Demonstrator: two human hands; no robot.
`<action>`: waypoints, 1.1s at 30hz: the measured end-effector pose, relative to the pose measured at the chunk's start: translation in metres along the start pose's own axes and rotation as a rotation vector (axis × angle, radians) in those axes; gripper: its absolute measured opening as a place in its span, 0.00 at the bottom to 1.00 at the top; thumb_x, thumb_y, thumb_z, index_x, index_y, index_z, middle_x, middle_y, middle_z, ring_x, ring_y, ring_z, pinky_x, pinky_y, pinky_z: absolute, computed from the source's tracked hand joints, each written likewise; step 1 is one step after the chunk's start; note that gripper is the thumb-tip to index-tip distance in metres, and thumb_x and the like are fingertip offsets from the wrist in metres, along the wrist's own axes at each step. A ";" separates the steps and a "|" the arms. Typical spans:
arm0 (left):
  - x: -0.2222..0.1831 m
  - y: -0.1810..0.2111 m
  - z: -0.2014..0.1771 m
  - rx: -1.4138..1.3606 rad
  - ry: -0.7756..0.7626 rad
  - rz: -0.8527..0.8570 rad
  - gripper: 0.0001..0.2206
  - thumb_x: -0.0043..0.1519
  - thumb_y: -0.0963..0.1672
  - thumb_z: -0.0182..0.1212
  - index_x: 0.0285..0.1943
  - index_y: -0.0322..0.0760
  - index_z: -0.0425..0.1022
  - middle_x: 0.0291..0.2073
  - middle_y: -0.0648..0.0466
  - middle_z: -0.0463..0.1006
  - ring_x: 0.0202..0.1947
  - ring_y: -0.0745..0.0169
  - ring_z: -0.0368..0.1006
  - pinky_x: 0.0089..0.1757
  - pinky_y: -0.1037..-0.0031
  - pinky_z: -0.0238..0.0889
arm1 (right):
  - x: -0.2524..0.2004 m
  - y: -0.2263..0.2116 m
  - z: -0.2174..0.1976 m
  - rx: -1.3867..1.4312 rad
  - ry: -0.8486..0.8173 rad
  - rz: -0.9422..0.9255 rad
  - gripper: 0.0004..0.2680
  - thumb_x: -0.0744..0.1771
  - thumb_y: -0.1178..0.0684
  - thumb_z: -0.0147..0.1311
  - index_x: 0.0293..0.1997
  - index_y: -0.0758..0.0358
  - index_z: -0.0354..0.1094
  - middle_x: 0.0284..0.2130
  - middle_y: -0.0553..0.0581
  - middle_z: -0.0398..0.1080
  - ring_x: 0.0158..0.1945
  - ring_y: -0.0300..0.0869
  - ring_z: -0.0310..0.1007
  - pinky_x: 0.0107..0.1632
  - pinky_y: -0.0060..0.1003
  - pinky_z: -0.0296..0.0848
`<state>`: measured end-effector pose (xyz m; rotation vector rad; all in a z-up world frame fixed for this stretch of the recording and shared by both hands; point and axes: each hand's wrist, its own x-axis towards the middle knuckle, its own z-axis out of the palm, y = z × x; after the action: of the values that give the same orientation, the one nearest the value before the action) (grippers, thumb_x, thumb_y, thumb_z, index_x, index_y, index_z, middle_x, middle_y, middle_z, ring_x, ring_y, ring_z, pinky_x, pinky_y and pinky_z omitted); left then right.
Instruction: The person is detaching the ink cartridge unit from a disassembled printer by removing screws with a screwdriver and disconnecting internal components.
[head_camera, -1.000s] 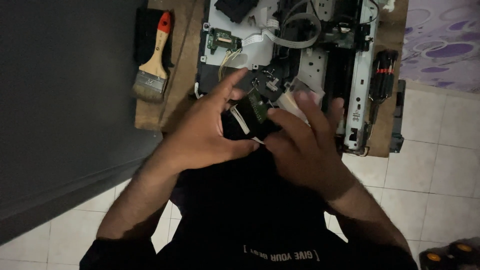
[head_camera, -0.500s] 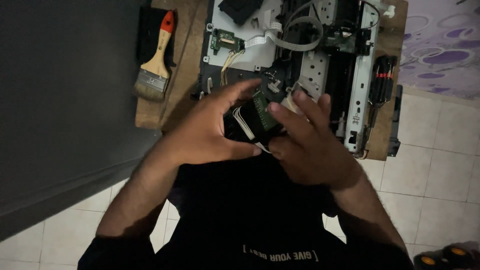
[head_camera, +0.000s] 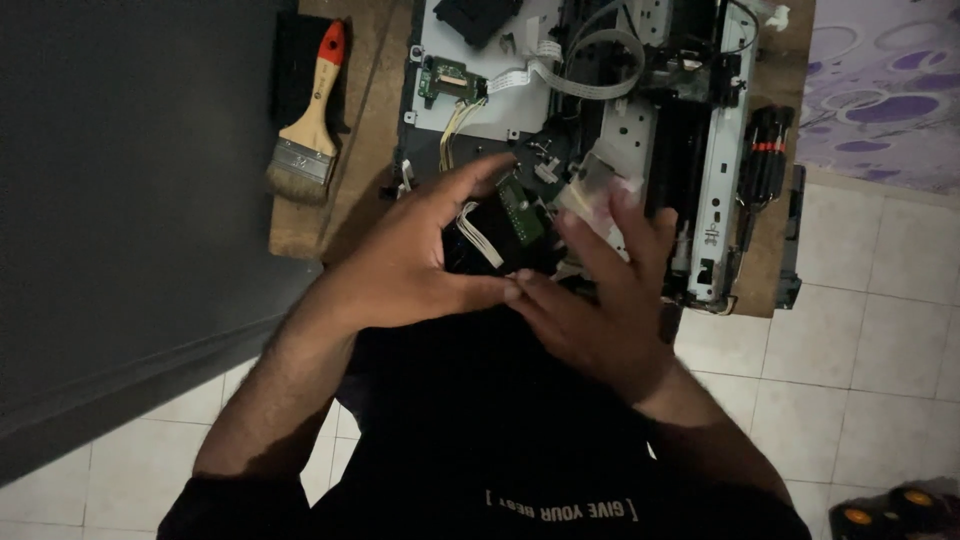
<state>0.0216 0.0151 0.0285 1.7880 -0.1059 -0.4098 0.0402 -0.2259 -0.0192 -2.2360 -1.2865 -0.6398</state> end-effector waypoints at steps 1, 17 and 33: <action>0.000 -0.001 0.000 -0.012 0.007 0.012 0.47 0.52 0.51 0.73 0.79 0.45 0.48 0.78 0.41 0.55 0.77 0.41 0.50 0.66 0.48 0.45 | 0.009 -0.009 -0.003 0.015 0.076 0.044 0.07 0.72 0.43 0.59 0.52 0.47 0.72 0.63 0.62 0.64 0.71 0.70 0.56 0.76 0.67 0.39; -0.003 0.012 0.002 0.081 0.010 -0.040 0.50 0.50 0.56 0.71 0.80 0.50 0.45 0.80 0.43 0.47 0.77 0.39 0.47 0.66 0.42 0.43 | -0.009 0.007 -0.013 -0.082 -0.188 0.013 0.07 0.74 0.51 0.52 0.37 0.48 0.64 0.70 0.62 0.56 0.76 0.71 0.39 0.76 0.70 0.26; -0.005 0.007 0.013 -0.054 0.062 0.071 0.40 0.53 0.48 0.71 0.75 0.41 0.57 0.72 0.45 0.66 0.72 0.48 0.62 0.65 0.55 0.56 | 0.019 0.033 -0.046 0.159 -0.189 -0.035 0.13 0.70 0.31 0.50 0.48 0.44 0.73 0.70 0.57 0.59 0.77 0.62 0.47 0.75 0.64 0.17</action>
<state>0.0137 0.0030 0.0337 1.7364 -0.1136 -0.3033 0.0707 -0.2563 0.0229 -2.1877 -1.4175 -0.3313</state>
